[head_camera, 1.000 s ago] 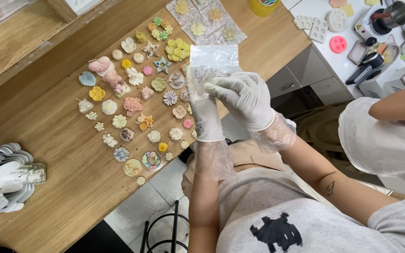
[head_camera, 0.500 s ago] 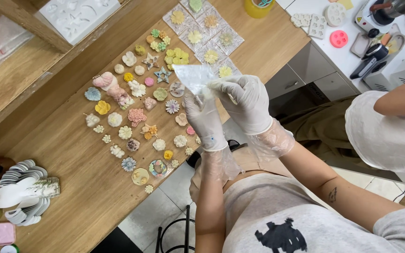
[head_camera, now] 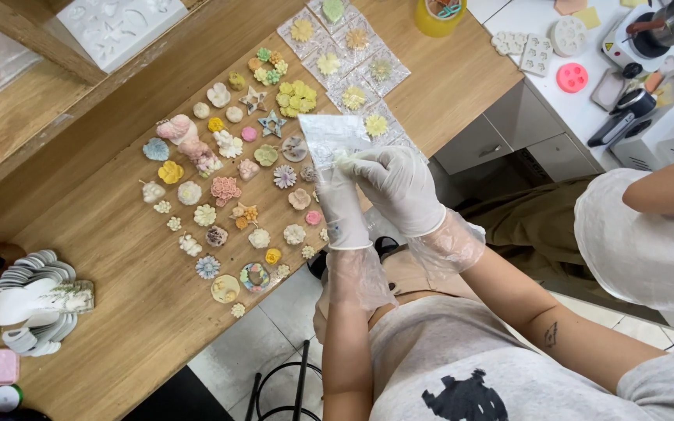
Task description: The person places small decorative flower ornaments into individual clear plastic packets, adds a small card into the packets, and seals them at a wooden workstation.
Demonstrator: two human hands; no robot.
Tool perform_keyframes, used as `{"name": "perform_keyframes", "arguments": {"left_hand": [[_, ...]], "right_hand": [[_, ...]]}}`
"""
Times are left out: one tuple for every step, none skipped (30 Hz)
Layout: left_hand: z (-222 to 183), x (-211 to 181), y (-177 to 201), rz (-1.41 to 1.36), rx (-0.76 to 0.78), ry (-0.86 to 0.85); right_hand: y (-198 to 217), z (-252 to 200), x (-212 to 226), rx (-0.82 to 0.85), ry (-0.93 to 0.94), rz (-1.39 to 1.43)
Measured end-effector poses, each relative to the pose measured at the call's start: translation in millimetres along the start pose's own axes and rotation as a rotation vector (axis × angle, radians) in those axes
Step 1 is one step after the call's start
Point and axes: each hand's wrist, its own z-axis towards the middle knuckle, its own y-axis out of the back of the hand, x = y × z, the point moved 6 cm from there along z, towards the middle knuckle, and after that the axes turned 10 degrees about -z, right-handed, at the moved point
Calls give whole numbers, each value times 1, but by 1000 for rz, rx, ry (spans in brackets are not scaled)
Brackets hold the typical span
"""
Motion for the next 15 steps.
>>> {"name": "perform_keyframes", "arguments": {"left_hand": [[-2, -6, -12, -2, -5, -8], [-6, -18, -28, 181, 46, -142], [-12, -30, -44, 366, 94, -274], [-22, -45, -68, 365, 81, -288], [-33, -64, -94, 518, 76, -402], [-45, -83, -122, 676, 75, -511], [-48, -85, -124, 678, 64, -521], [-51, -87, -125, 670, 53, -513], [-53, -88, -127, 662, 42, -505], [-55, -88, -126, 665, 35, -513], [-56, -88, -125, 598, 53, -507], [-57, -87, -125, 530, 73, -502], [-58, -87, -123, 532, 69, -510], [-59, -87, -120, 437, 61, -494], [-60, -86, -117, 341, 53, -477]], "right_hand": [[0, -1, 0, 4, 6, 6], [0, -3, -1, 13, -5, 14], [0, -4, -1, 23, -17, 22], [-1, -7, -1, 30, -3, 34], [-1, -9, -4, 9, -38, 51], [0, -12, -7, -15, -77, 67], [1, -7, 0, -11, -68, 77], [8, -3, 6, -83, -92, 22], [15, 1, 12, -155, -117, -32], [11, 0, 11, -153, -112, -23], [5, -1, 7, -118, -137, -3], [-1, -2, 3, -84, -163, 15], [-3, -2, 3, -83, -157, 23], [-4, -4, 2, -85, -182, 30], [-6, -5, 0, -86, -207, 38]]}}
